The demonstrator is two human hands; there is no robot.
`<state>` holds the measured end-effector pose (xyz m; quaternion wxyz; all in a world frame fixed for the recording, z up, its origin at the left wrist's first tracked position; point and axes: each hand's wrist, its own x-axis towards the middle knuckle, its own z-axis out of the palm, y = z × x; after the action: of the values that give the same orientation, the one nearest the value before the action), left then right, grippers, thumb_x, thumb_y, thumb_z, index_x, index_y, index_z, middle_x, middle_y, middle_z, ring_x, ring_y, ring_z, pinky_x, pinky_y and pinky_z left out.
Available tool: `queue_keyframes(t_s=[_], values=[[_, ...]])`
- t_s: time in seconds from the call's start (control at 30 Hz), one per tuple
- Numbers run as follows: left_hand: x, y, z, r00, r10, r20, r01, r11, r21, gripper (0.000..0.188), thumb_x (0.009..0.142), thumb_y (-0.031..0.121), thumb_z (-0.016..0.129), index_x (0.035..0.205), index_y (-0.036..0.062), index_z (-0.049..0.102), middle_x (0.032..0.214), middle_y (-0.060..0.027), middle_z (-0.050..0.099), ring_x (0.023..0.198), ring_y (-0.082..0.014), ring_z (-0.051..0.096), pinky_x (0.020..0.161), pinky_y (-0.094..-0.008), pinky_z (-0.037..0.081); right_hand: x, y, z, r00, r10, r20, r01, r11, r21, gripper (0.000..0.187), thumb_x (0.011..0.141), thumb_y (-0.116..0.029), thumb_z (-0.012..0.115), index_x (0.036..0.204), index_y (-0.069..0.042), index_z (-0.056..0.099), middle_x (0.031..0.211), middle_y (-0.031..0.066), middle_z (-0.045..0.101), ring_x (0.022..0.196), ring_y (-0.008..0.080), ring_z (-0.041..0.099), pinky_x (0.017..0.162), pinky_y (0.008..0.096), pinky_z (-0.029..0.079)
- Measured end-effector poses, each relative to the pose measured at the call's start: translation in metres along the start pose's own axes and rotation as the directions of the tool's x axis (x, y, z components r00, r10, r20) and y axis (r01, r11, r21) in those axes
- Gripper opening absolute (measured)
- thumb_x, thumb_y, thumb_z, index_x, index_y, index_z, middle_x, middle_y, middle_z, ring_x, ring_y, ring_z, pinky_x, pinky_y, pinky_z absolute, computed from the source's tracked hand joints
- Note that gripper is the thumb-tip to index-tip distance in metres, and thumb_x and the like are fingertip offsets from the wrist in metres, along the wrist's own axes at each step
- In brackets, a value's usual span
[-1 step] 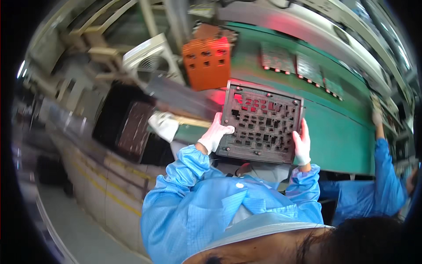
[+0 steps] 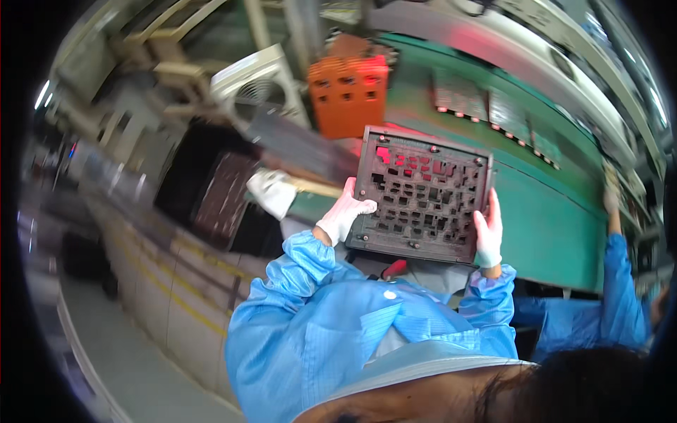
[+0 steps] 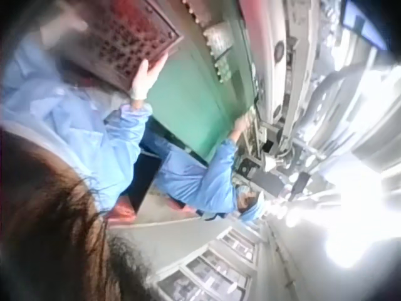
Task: The person fits circuit boards into fixture trays, places template plates over the boards, presses the components, and removes the template plates and boards.
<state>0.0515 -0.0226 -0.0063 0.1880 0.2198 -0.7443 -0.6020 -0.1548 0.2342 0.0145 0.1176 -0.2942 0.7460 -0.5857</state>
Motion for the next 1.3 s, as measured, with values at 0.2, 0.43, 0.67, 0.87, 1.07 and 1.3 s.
queue_keyframes(t_s=[0.2,0.43,0.67,0.87,1.07,1.3], values=[[-0.115,-0.029,-0.078,0.931,-0.072,-0.357,-0.192,0.735,-0.650,0.028,0.069,0.003,0.061,0.095,0.0030,0.050,0.069,-0.0013,0.051,0.066,-0.0135,0.053,0.062,-0.0244,0.042,0.004,-0.110,0.092,0.781,-0.545,0.305,0.514,0.838,0.182,0.069,0.078,-0.008,0.058,0.137,0.005,0.026,0.141,0.0192,0.032,0.131,0.0265,0.032,0.105,0.0333,0.027],[-0.255,-0.056,-0.108,0.661,-0.172,-0.731,-0.626,0.410,-0.663,0.067,0.064,0.004,0.046,0.131,0.0021,0.038,0.122,-0.0199,0.051,0.112,-0.0375,0.050,0.097,-0.0519,0.041,-0.006,-0.183,0.194,0.238,-0.793,0.560,0.684,0.547,0.484,0.078,0.077,-0.019,0.065,0.137,0.007,0.023,0.138,0.0237,0.033,0.127,0.0323,0.037,0.105,0.0370,0.028],[-0.285,-0.069,-0.104,0.263,-0.350,-0.899,-0.744,0.519,-0.420,0.046,0.076,0.012,0.051,0.121,0.0019,0.049,0.120,-0.0160,0.054,0.108,-0.0353,0.054,0.094,-0.0504,0.043,0.002,-0.119,0.202,0.552,-0.528,0.646,0.343,0.849,0.402,0.066,0.082,-0.011,0.058,0.138,0.003,0.025,0.134,0.0188,0.041,0.120,0.0279,0.045,0.097,0.0357,0.038],[-0.274,-0.156,-0.124,-0.004,-0.500,-0.866,-0.723,0.600,-0.343,0.024,0.083,0.015,0.054,0.106,0.0052,0.055,0.106,-0.0091,0.060,0.096,-0.0253,0.058,0.086,-0.0434,0.047,0.003,-0.049,0.155,0.872,-0.198,0.448,0.065,0.953,0.295,0.051,0.088,-0.004,0.048,0.135,0.003,0.030,0.128,0.0193,0.047,0.115,0.0282,0.050,0.098,0.0347,0.038],[-0.266,-0.242,-0.128,0.047,-0.669,-0.742,-0.744,0.472,-0.473,0.018,0.084,0.019,0.055,0.099,0.0098,0.058,0.099,-0.0047,0.063,0.091,-0.0221,0.059,0.084,-0.0382,0.045,-0.012,-0.004,0.105,0.993,0.025,0.115,-0.052,0.967,0.247,0.045,0.094,-0.011,0.044,0.134,0.002,0.029,0.127,0.0195,0.047,0.114,0.0278,0.050,0.094,0.0342,0.042],[-0.211,-0.234,-0.110,-0.018,-0.724,-0.689,-0.749,0.466,-0.470,0.031,0.082,0.020,0.061,0.111,0.0116,0.057,0.110,-0.0047,0.060,0.098,-0.0223,0.058,0.089,-0.0403,0.045,-0.030,0.023,0.105,1.000,-0.021,0.014,0.020,0.995,0.093,0.043,0.093,-0.008,0.043,0.133,0.002,0.031,0.125,0.0198,0.049,0.110,0.0279,0.054,0.091,0.0334,0.044]])
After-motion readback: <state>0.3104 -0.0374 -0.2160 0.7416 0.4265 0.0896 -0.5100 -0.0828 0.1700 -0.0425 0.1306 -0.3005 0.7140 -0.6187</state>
